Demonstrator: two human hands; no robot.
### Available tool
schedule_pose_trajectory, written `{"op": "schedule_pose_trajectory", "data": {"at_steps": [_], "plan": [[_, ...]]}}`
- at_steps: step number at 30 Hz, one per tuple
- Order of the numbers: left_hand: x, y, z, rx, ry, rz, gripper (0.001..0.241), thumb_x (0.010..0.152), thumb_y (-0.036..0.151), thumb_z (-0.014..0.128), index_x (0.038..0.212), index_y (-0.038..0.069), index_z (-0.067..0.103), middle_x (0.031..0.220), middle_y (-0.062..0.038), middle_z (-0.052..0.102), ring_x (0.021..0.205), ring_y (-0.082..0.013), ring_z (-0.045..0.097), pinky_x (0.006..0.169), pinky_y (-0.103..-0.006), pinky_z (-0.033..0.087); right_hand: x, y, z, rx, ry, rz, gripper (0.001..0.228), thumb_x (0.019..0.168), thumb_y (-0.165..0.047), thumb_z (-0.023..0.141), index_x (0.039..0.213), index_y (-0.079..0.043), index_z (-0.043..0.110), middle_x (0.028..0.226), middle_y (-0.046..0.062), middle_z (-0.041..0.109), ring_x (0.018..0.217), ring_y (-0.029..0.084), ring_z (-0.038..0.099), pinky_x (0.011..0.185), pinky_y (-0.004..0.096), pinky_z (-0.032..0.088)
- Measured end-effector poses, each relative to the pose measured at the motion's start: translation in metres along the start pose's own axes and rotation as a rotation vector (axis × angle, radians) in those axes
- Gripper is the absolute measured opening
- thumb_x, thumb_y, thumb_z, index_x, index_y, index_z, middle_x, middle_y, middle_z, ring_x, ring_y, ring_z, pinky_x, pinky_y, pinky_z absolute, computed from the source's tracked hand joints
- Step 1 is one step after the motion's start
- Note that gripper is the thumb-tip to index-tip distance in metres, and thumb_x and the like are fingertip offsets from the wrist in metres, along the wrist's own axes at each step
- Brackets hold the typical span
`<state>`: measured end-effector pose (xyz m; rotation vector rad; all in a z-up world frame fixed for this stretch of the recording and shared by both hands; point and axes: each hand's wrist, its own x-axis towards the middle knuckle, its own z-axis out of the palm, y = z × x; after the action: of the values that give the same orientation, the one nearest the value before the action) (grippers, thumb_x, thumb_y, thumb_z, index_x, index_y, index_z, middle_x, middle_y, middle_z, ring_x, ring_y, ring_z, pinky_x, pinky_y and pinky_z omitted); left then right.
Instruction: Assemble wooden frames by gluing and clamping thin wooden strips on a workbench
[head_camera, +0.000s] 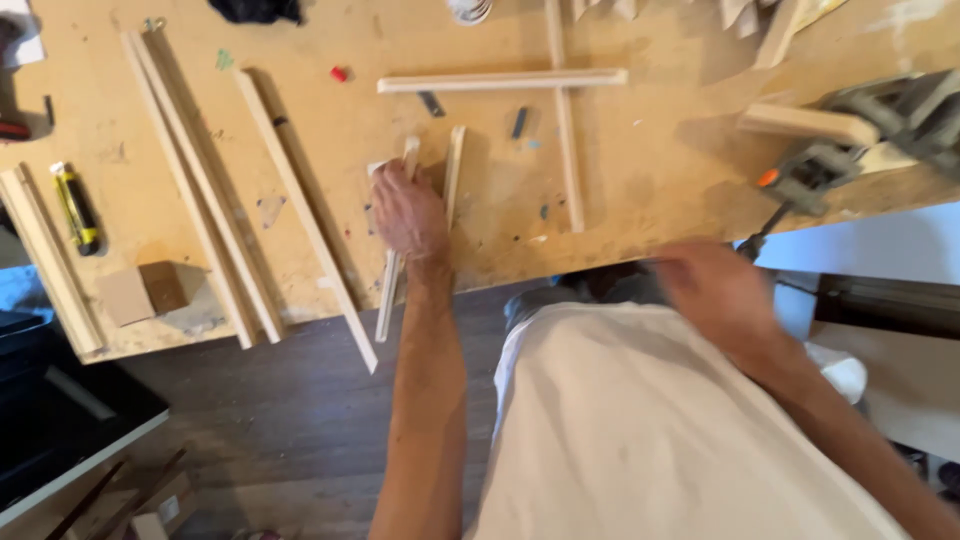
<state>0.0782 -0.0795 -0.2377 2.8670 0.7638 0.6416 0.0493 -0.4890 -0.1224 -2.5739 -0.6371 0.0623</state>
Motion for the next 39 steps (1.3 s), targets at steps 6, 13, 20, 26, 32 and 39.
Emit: {"op": "schedule_pose_trajectory", "data": {"at_steps": [6,13,20,26,32,39], "plan": [[-0.011,-0.012,0.0,0.035,-0.078,-0.038,0.03,0.093,0.031,0.071,0.115,0.017,0.054,0.108,-0.003,0.058,0.092,-0.0287,0.064,0.072,-0.0427,0.058,0.089,-0.1,0.081,-0.015,-0.184,-0.497,0.018,0.096,-0.033,0.065,0.095,-0.015,0.061,0.09,0.002,0.06,0.088,0.024,0.068,0.076,0.036,0.057],[0.002,-0.003,-0.016,0.049,-0.093,-0.079,0.032,0.093,0.032,0.069,0.117,0.017,0.055,0.106,-0.002,0.059,0.093,-0.0276,0.064,0.073,-0.0438,0.058,0.149,-0.142,0.119,0.083,-0.597,-0.328,0.05,0.106,-0.012,0.051,0.154,-0.011,0.037,0.108,0.021,0.064,0.086,0.039,0.07,0.062,0.049,0.058],[-0.005,-0.01,-0.127,-0.318,0.361,-0.27,0.03,0.091,0.018,0.081,0.113,0.01,0.061,0.104,-0.007,0.064,0.089,-0.0281,0.071,0.073,-0.0336,0.06,0.171,-0.17,0.17,0.045,-0.578,-0.36,0.024,0.096,-0.04,0.065,0.112,-0.024,0.057,0.098,0.005,0.057,0.088,0.032,0.071,0.072,0.044,0.06],[-0.096,-0.061,-0.237,-0.362,0.529,-0.55,0.037,0.097,0.02,0.079,0.116,-0.003,0.058,0.106,-0.017,0.063,0.089,-0.029,0.071,0.075,-0.0344,0.06,0.223,-0.209,0.207,0.008,-0.386,-0.815,0.013,0.101,-0.033,0.063,0.106,-0.021,0.06,0.087,0.004,0.055,0.075,0.026,0.069,0.061,0.036,0.06],[-0.146,-0.093,-0.272,-0.155,0.324,-0.91,0.024,0.097,0.013,0.078,0.106,0.005,0.058,0.092,-0.01,0.062,0.073,-0.0193,0.06,0.06,-0.0335,0.054,0.277,-0.227,0.219,-0.189,-0.405,-1.055,0.034,0.092,-0.017,0.08,0.125,-0.019,0.071,0.085,0.002,0.055,0.063,0.013,0.057,0.042,0.022,0.054],[-0.161,-0.122,-0.194,-0.03,-0.372,-0.908,0.066,0.081,0.04,0.089,0.127,0.005,0.059,0.11,-0.008,0.067,0.093,-0.0259,0.072,0.076,-0.0491,0.063,0.283,-0.237,0.203,-0.255,-0.435,-0.949,0.044,0.099,-0.028,0.077,0.141,-0.017,0.069,0.087,0.006,0.061,0.067,0.017,0.06,0.045,0.026,0.059]]}}
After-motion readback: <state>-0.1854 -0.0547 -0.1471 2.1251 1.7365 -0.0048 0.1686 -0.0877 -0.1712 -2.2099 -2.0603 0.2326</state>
